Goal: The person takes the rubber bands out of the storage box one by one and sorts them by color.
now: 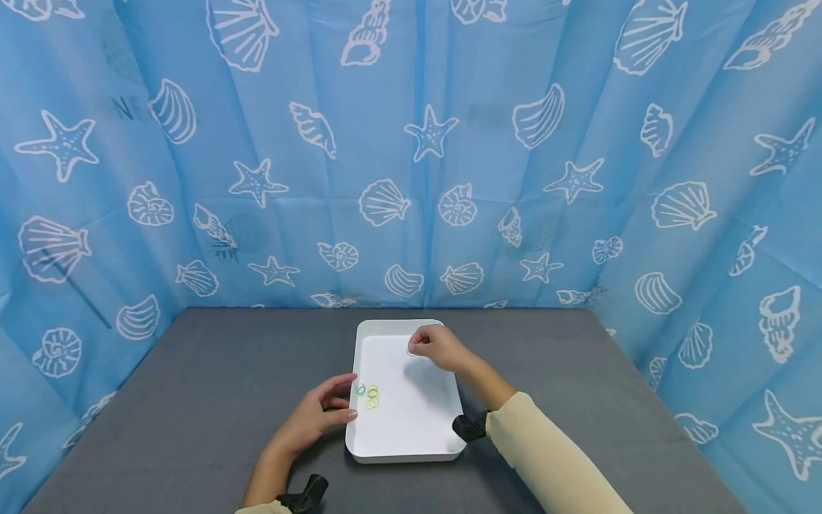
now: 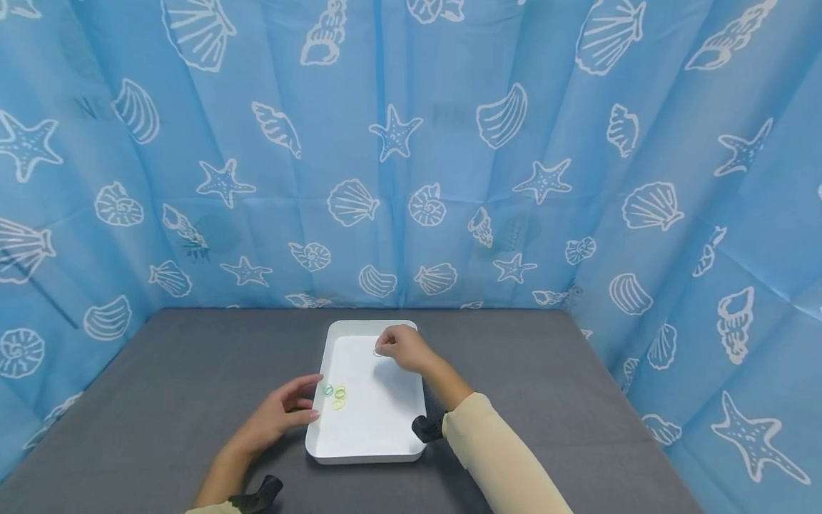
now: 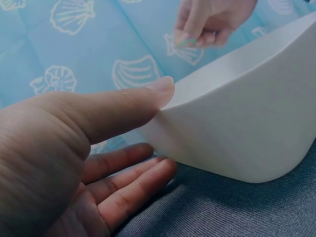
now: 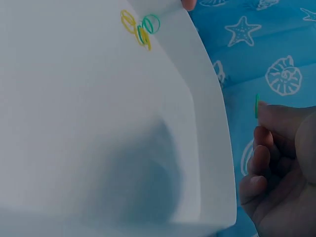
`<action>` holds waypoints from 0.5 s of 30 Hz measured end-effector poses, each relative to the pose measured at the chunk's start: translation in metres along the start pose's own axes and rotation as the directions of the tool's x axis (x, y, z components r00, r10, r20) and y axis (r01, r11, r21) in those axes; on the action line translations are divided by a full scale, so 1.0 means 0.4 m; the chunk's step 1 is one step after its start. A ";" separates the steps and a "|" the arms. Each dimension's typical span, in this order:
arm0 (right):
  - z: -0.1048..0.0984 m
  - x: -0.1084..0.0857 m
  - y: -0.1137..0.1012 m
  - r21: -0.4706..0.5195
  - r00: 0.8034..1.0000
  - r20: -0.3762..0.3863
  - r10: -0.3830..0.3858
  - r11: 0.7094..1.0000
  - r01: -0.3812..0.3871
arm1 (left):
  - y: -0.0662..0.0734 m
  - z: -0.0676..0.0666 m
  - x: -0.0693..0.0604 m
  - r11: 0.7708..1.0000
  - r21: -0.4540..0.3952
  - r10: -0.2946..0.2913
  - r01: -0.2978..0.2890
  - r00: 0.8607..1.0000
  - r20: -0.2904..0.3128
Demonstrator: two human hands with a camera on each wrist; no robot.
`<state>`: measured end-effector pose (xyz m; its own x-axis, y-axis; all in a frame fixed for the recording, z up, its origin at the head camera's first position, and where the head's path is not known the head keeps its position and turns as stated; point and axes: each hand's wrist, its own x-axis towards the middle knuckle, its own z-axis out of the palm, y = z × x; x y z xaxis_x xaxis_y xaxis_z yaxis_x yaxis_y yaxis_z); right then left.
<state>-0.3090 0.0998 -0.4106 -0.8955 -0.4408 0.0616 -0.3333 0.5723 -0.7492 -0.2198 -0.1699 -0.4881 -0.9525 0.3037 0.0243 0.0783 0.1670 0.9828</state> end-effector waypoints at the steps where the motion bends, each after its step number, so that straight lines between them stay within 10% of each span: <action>1: -0.007 -0.006 0.002 0.004 1.000 -0.006 0.005 1.000 -0.005 | 0.001 0.000 0.000 1.000 0.001 -0.002 0.002 1.000 -0.001; 15: -0.075 -0.065 0.107 0.019 0.982 -0.186 0.038 0.999 -0.035 | 0.005 0.003 -0.001 0.999 0.009 -0.035 0.035 0.999 -0.026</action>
<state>-0.3088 0.1565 -0.4244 -0.9468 -0.2820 0.1548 -0.2959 0.5743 -0.7633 -0.2191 -0.1687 -0.4864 -0.9620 0.2731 -0.0050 0.0477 0.1860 0.9814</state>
